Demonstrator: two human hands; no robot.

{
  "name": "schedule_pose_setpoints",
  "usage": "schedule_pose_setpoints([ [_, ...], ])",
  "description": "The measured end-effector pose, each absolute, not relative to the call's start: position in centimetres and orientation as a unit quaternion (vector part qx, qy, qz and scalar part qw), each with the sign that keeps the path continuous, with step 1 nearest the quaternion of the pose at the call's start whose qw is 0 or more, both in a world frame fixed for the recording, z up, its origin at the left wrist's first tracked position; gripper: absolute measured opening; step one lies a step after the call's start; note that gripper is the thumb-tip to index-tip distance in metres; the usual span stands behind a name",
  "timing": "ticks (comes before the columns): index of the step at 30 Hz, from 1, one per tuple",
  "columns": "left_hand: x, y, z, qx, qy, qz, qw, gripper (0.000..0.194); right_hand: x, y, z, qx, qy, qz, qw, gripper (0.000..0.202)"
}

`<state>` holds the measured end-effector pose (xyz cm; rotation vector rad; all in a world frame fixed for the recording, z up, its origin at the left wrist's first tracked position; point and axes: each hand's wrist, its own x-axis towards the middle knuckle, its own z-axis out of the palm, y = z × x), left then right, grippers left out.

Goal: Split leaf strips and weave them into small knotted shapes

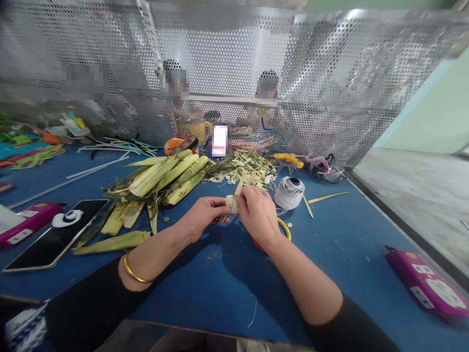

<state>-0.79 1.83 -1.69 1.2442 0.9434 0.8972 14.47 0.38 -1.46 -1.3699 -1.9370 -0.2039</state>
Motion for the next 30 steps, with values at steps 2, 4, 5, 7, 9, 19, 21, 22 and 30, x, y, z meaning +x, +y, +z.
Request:
schedule_pose_setpoints([
  [2,-0.8,1.7,-1.7,0.538,0.402,0.377,0.638,0.012,14.5,0.5,-1.7,-0.568,-0.746,-0.076,0.34,0.021],
  [4,-0.8,1.7,-1.6,0.524,0.398,0.37,0.656,0.014,14.4,0.4,-1.9,-0.594,-0.735,-0.066,0.319,0.02],
  [5,-0.8,1.6,-1.6,0.519,0.397,0.369,0.661,0.016,14.3,0.3,-1.9,-0.605,-0.729,-0.058,0.314,0.019],
  [7,-0.7,1.5,-1.5,0.523,0.4,0.373,0.654,0.018,14.2,0.2,-1.9,-0.622,-0.717,-0.039,0.312,0.017],
  [9,-0.6,1.3,-1.4,0.541,0.409,0.383,0.627,0.019,14.1,0.2,-2.0,-0.632,-0.706,-0.01,0.321,0.016],
  [19,-0.3,1.5,-2.0,0.501,0.459,0.427,0.597,0.017,14.3,1.3,-2.6,-0.615,-0.643,0.186,0.417,0.029],
  [21,-0.4,1.7,-2.0,0.49,0.459,0.426,0.607,0.015,14.7,1.4,-2.3,-0.609,-0.632,0.269,0.397,0.029],
  [22,-0.5,1.8,-2.0,0.48,0.459,0.427,0.614,0.016,14.9,1.4,-2.0,-0.601,-0.626,0.314,0.386,0.029],
  [30,-0.9,2.5,-1.9,0.455,0.471,0.452,0.606,0.019,15.5,0.8,0.1,-0.477,-0.621,0.404,0.473,0.016],
])
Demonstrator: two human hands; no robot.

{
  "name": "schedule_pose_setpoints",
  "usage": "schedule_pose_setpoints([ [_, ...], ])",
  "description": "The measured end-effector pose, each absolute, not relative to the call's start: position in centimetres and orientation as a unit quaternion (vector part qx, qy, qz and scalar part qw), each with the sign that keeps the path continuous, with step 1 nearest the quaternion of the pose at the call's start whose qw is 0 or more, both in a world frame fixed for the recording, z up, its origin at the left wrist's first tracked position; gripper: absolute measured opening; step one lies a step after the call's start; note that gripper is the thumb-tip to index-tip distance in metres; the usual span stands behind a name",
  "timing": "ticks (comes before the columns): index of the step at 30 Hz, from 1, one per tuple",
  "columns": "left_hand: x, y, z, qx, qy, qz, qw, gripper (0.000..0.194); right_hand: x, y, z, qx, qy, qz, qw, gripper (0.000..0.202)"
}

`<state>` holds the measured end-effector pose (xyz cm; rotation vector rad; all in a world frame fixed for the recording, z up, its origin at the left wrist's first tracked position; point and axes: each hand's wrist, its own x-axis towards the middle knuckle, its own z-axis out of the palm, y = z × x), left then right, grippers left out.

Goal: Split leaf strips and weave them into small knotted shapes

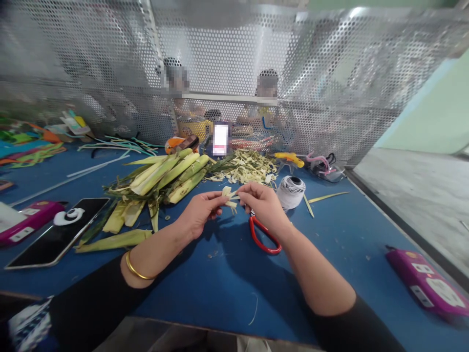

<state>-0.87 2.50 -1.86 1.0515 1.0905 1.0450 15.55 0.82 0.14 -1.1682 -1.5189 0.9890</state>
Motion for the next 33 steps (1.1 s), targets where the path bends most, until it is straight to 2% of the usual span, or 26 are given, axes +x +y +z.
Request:
schedule_pose_setpoints([
  [7,-0.9,2.2,-1.2,0.495,0.476,0.456,0.567,0.025,15.2,0.0,0.8,-0.387,-0.577,0.556,0.456,0.026],
  [11,-0.8,1.9,-1.1,0.515,0.468,0.435,0.571,0.02,15.2,0.4,0.3,-0.435,-0.594,0.465,0.492,0.015],
  [15,-0.7,1.8,-1.2,0.526,0.465,0.41,0.582,0.022,14.8,0.7,-0.3,-0.459,-0.591,0.396,0.533,0.021],
  [22,-0.7,1.8,-1.5,0.525,0.463,0.394,0.596,0.019,14.4,0.9,-0.9,-0.486,-0.568,0.447,0.491,0.022],
  [33,-0.6,1.9,-1.8,0.469,0.454,0.37,0.66,0.015,14.4,1.0,-1.1,-0.546,-0.519,0.5,0.426,0.006],
])
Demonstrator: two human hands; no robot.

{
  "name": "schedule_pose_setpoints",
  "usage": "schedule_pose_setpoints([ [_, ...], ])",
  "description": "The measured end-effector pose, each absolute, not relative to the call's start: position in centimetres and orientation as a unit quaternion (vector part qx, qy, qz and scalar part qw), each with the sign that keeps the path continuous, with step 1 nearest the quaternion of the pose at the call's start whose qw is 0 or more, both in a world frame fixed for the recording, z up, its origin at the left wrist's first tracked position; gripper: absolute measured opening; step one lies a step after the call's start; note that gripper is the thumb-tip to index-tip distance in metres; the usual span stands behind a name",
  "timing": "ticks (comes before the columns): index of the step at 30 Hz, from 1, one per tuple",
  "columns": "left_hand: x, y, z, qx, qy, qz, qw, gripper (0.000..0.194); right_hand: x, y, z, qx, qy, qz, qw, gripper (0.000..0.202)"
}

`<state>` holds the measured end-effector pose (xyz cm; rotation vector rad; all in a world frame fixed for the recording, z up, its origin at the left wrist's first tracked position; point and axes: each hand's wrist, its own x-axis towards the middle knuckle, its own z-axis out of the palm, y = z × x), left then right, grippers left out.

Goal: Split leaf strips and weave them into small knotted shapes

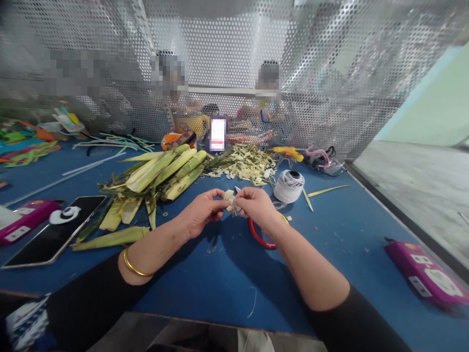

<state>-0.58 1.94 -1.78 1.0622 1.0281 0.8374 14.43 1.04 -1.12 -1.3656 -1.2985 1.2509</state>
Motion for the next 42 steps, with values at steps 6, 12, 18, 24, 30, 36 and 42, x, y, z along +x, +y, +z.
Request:
schedule_pose_setpoints([
  [6,-0.6,1.9,-1.7,0.503,0.47,0.373,0.623,0.015,14.3,0.9,-1.1,-0.547,-0.545,0.467,0.431,0.008],
  [12,-0.7,1.8,-1.6,0.514,0.465,0.37,0.618,0.016,14.7,1.0,-1.1,-0.523,-0.566,0.465,0.436,0.013],
  [18,-0.7,1.9,-1.5,0.479,0.451,0.364,0.659,0.018,14.6,0.9,-0.9,-0.527,-0.56,0.449,0.455,0.016],
  [24,-0.6,1.9,-1.3,0.484,0.451,0.378,0.648,0.017,14.5,1.0,-1.2,-0.531,-0.523,0.452,0.489,0.018],
  [30,-0.5,1.7,-1.2,0.524,0.464,0.388,0.6,0.006,14.3,0.9,-1.2,-0.515,-0.515,0.477,0.492,0.015],
  [36,-0.5,1.7,-1.5,0.506,0.457,0.41,0.605,0.008,13.8,0.7,-1.4,-0.524,-0.517,0.443,0.512,0.016],
  [42,-0.4,1.5,-1.4,0.523,0.471,0.403,0.585,0.004,13.5,0.8,-2.3,-0.537,-0.519,0.415,0.519,0.016],
])
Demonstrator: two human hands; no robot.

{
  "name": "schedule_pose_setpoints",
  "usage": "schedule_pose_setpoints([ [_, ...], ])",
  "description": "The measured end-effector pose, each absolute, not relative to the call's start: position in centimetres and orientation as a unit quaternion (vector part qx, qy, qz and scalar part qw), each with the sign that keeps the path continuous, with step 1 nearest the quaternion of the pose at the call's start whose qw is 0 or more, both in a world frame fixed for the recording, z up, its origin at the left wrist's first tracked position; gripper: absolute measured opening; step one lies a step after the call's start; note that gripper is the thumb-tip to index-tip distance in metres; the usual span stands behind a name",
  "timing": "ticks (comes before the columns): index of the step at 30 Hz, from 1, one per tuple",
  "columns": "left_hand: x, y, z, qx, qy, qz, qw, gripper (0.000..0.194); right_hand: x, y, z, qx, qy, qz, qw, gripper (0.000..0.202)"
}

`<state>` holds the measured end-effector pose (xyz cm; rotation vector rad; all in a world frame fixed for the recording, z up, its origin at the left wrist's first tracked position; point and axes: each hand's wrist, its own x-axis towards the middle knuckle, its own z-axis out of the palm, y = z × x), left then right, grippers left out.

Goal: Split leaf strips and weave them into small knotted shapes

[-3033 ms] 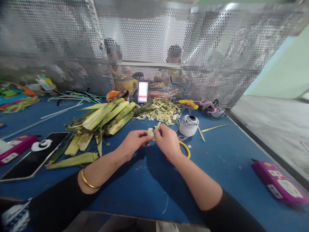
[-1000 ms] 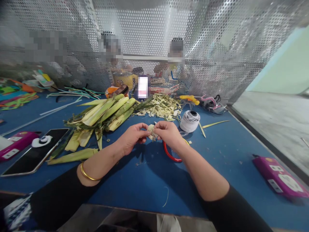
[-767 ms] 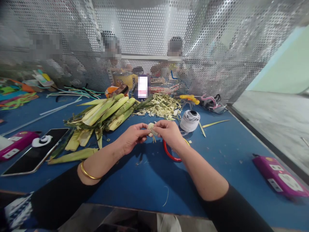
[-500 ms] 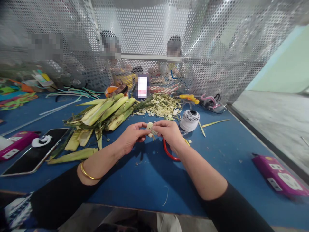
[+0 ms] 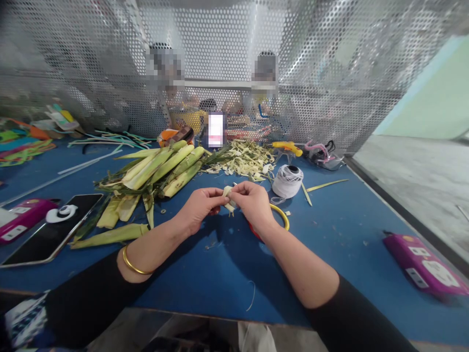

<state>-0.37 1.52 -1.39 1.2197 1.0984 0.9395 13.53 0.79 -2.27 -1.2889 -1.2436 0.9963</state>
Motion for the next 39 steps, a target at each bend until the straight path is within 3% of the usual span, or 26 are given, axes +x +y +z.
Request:
schedule_pose_setpoints([
  [6,-0.41,1.27,-0.8,0.586,0.471,0.378,0.541,0.004,13.87,1.05,-2.36,-0.549,-0.53,0.416,0.494,0.027],
  [18,-0.61,1.43,-0.97,0.607,0.474,0.335,0.543,0.007,13.65,1.08,-2.95,-0.532,-0.602,0.361,0.473,0.011],
  [24,-0.6,1.46,-1.31,0.605,0.464,0.336,0.554,0.008,13.68,1.02,-3.16,-0.53,-0.639,0.332,0.447,0.011],
  [32,-0.63,1.48,-1.09,0.591,0.465,0.354,0.556,0.009,13.95,1.23,-2.55,-0.5,-0.62,0.371,0.477,0.012],
  [39,-1.0,1.52,-1.16,0.625,0.439,0.32,0.56,0.008,13.95,0.69,-2.48,-0.545,-0.685,0.21,0.435,0.004],
])
